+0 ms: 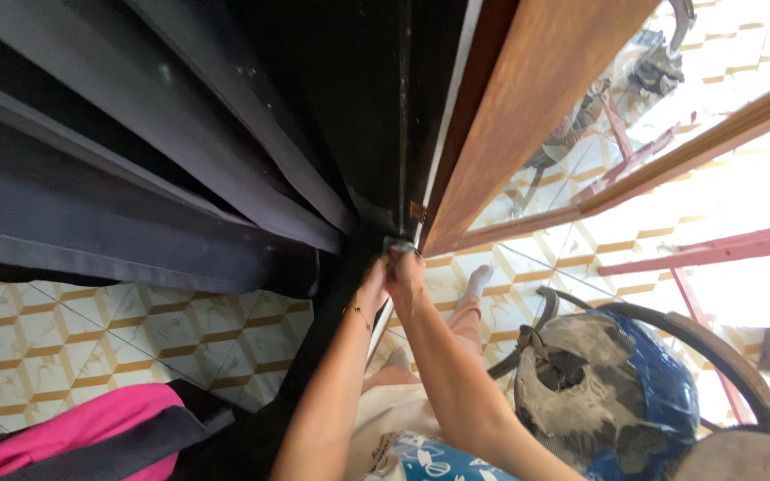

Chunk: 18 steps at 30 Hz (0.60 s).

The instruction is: The person cleans a black frame by hand using a cloth, wiping the interior and exterior edges and then wiping a hinge area.

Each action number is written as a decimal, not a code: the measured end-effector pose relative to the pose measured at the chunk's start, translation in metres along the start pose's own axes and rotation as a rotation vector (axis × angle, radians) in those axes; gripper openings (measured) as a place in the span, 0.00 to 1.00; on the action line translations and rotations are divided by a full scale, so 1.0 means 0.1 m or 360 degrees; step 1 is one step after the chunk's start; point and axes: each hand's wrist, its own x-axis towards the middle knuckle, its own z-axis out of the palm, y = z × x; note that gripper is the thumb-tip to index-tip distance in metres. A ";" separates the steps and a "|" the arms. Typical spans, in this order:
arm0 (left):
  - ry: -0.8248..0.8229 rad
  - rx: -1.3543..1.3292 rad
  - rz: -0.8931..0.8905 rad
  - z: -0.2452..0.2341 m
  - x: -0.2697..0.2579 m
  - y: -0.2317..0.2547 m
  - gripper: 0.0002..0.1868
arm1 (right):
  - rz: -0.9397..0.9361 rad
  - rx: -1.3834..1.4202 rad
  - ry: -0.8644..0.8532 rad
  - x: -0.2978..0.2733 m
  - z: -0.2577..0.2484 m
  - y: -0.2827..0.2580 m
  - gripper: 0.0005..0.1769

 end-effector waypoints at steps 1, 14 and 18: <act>0.0030 0.0112 -0.0030 -0.03 0.01 0.03 0.14 | -0.0035 0.0012 -0.0005 -0.04 0.04 -0.01 0.06; -0.0220 0.0535 0.0555 0.01 -0.32 0.21 0.07 | -0.0204 0.0103 -0.0137 -0.73 0.32 -0.25 0.18; -0.0263 -0.0402 0.0203 0.20 -0.40 0.32 0.10 | -0.0338 -0.0002 -0.0184 -0.93 0.40 -0.34 0.19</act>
